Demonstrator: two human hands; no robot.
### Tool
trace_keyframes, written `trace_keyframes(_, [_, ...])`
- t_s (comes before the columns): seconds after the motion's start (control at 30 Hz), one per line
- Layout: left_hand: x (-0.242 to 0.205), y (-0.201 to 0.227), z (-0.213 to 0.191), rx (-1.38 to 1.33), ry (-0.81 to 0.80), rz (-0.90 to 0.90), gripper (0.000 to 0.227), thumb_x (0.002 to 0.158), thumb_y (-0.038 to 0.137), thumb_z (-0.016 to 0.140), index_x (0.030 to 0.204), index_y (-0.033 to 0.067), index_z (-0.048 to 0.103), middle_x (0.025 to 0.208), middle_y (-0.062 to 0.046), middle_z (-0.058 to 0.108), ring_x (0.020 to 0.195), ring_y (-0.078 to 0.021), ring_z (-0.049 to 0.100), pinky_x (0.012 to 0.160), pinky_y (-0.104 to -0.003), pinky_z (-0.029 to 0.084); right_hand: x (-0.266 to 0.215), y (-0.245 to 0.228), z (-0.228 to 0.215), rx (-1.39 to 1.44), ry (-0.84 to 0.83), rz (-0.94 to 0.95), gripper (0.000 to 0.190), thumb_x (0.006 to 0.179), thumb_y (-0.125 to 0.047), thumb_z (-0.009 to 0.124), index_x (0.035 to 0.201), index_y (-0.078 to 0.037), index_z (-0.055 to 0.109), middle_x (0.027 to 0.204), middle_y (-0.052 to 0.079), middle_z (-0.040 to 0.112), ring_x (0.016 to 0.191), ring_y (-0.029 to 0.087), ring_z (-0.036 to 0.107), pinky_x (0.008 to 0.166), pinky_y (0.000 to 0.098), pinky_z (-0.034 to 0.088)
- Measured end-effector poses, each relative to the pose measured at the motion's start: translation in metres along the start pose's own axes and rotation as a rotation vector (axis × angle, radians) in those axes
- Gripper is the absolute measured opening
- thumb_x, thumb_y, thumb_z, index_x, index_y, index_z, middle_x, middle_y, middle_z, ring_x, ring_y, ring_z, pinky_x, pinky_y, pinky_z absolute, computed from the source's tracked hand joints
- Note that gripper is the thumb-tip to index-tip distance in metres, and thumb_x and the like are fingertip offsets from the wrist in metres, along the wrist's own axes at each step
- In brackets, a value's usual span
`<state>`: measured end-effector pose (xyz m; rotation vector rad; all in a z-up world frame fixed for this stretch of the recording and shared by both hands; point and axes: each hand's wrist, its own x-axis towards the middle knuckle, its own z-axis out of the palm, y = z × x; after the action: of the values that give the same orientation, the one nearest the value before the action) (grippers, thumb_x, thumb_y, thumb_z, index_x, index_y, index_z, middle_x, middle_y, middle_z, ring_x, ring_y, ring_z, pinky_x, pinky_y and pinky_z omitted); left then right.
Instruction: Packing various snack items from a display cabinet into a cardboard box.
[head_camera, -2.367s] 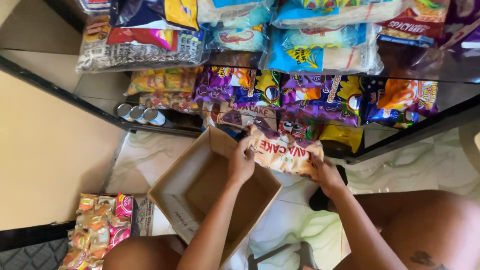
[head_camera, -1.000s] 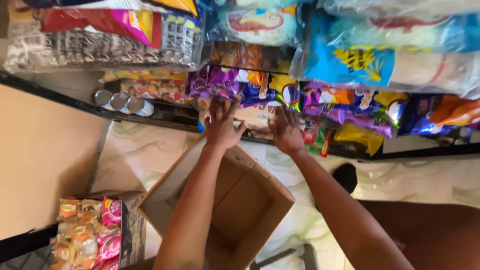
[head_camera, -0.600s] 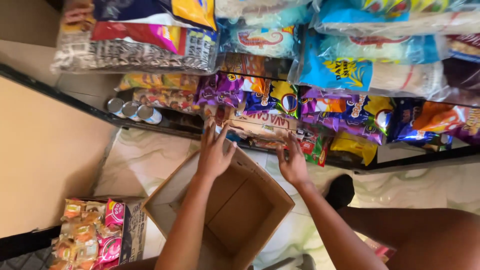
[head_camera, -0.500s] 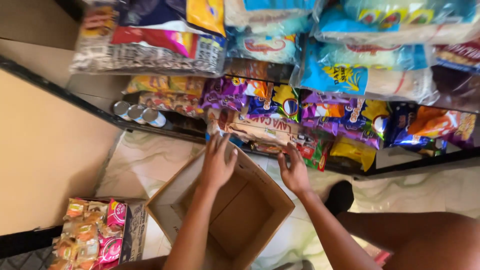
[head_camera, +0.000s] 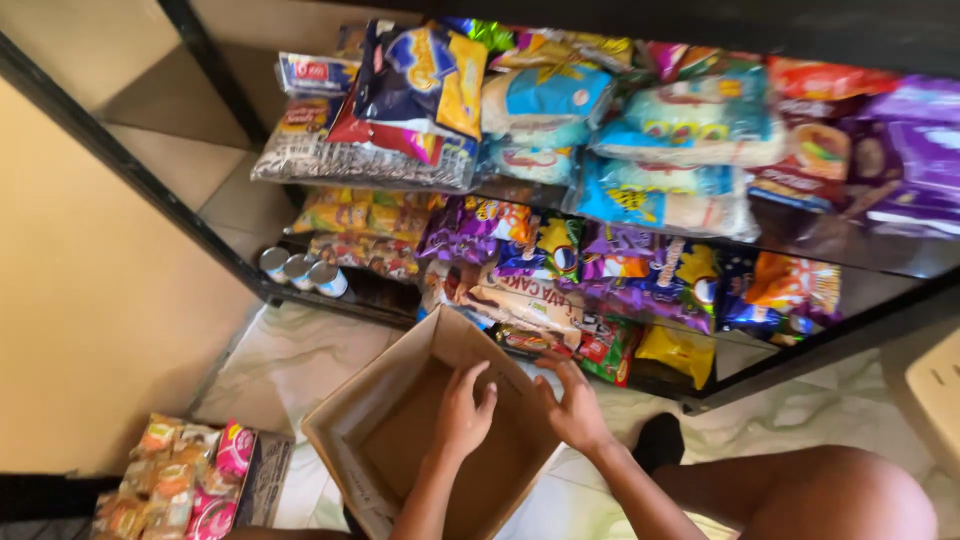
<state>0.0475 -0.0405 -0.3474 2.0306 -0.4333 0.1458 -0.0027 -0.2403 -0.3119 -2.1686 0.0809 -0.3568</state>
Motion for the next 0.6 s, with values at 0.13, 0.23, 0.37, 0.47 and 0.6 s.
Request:
trace_keyframes(0.13, [-0.005,0.003,0.004,-0.022,-0.057,-0.068,0.04,0.091,0.017,0.068,0.129,0.007,0.063,0.128,-0.021,0.063,0.121,-0.0411,0.059,0.104,-0.043,0.048,0.001,-0.017,-0.024,-0.033,0.034,-0.171,0.026,0.091,-0.01,0.068,0.116,-0.003,0.068,0.136,0.02,0.063,0.132,0.04,0.055,0.108,0.0435,0.043])
trace_keyframes(0.23, [-0.003,0.012,0.008,-0.039,-0.026,-0.005,0.039,0.092,0.019,0.07,0.129,0.0075,0.064,0.125,-0.021,0.066,0.118,-0.0402,0.062,0.101,-0.043,0.05,0.005,-0.032,-0.047,-0.024,0.032,-0.108,0.025,0.092,-0.011,0.067,0.116,-0.004,0.068,0.135,0.017,0.065,0.127,0.035,0.061,0.106,0.0409,0.048])
trace_keyframes(0.37, [0.008,0.042,0.019,-0.228,-0.106,-0.195,0.04,0.091,0.021,0.068,0.129,0.0098,0.063,0.123,-0.015,0.068,0.11,-0.0303,0.071,0.09,-0.038,0.058,0.021,-0.062,-0.085,0.02,0.053,-0.15,0.027,0.092,-0.012,0.065,0.118,-0.004,0.066,0.138,0.016,0.062,0.125,0.034,0.062,0.1,0.0399,0.051])
trace_keyframes(0.47, [0.03,0.073,0.025,-0.407,-0.12,-0.168,0.039,0.093,0.02,0.066,0.13,0.0082,0.062,0.121,-0.013,0.07,0.107,-0.026,0.074,0.089,-0.036,0.06,0.037,-0.078,-0.116,-0.03,0.108,-0.194,0.028,0.093,-0.012,0.065,0.12,-0.004,0.066,0.136,0.016,0.063,0.123,0.032,0.063,0.1,0.0392,0.052])
trace_keyframes(0.6, [0.074,0.163,0.001,-0.247,0.052,0.321,0.038,0.097,0.016,0.069,0.13,0.0006,0.061,0.124,-0.017,0.069,0.114,-0.0282,0.068,0.096,-0.037,0.052,0.069,-0.095,-0.162,-0.086,0.272,-0.442,0.024,0.094,-0.005,0.066,0.118,-0.001,0.065,0.137,0.018,0.064,0.126,0.032,0.063,0.105,0.0415,0.049])
